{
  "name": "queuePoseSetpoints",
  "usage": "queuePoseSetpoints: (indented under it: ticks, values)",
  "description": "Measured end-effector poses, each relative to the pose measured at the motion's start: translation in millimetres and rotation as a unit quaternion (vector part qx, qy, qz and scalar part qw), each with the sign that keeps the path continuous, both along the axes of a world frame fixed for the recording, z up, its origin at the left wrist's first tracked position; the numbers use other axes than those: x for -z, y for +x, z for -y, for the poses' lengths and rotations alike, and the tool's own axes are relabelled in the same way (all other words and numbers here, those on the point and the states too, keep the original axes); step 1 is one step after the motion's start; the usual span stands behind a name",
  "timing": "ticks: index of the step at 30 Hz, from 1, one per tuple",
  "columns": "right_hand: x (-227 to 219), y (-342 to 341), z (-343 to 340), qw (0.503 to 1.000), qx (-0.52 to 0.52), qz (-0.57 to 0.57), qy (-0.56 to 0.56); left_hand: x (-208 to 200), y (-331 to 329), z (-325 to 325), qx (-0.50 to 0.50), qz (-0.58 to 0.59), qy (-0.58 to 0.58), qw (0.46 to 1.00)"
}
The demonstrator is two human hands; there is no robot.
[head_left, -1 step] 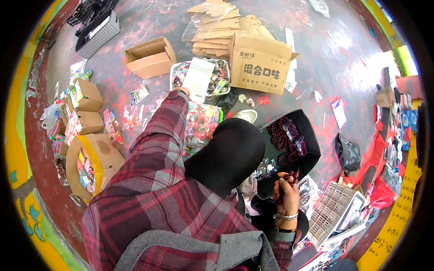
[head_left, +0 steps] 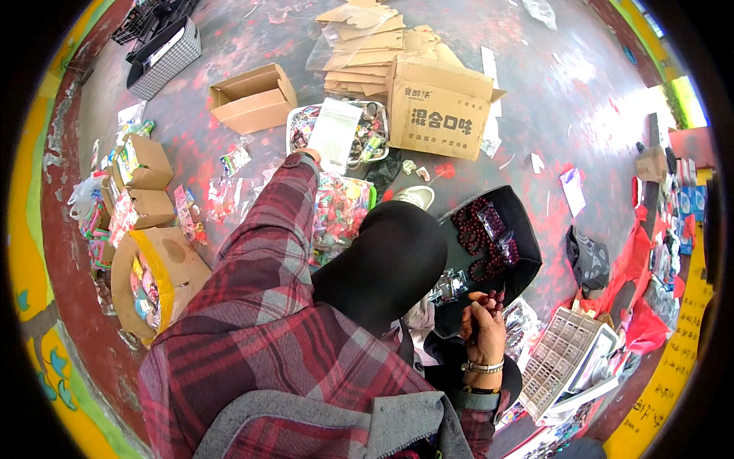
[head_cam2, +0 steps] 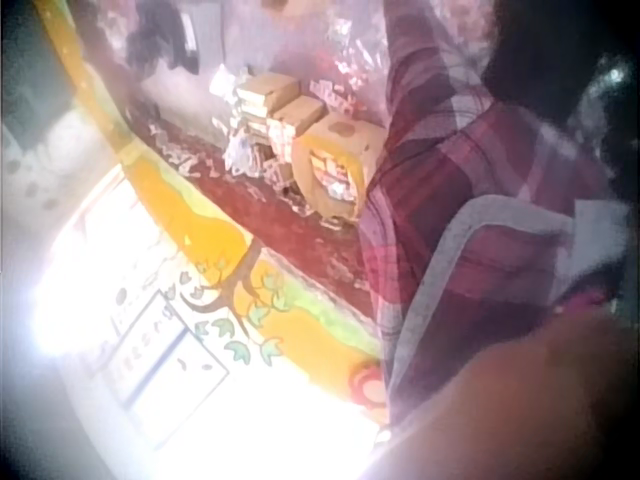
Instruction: The person sits on the floor and handles red beaded bracelets, wiping them with a cloth and placing them into small plastic bags. The person then places the packaged bracelets into a black container.
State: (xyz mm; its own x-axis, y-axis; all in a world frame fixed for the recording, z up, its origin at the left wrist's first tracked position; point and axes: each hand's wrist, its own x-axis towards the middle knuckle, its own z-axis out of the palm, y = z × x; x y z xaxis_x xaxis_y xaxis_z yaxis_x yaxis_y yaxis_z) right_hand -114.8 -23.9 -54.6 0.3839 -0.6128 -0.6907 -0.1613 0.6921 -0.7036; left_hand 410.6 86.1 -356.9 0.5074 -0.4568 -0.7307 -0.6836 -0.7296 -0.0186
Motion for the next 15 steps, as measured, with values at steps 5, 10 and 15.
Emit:
queuePoseSetpoints:
  ticks: [5, 10, 15]
  values:
    - [4, 5, 0, 1.0, -0.011, 0.012, -0.004, 2, -4, 3, -0.002, 0.048, 0.031, 0.998]
    - [4, 8, 0, 1.0, -0.005, 0.003, 0.007, -4, 0, 2, -0.209, 0.217, -0.184, 0.936]
    - [5, 8, 0, 1.0, -0.006, 0.008, 0.006, -36, 14, 17, -0.195, 0.263, -0.17, 0.93]
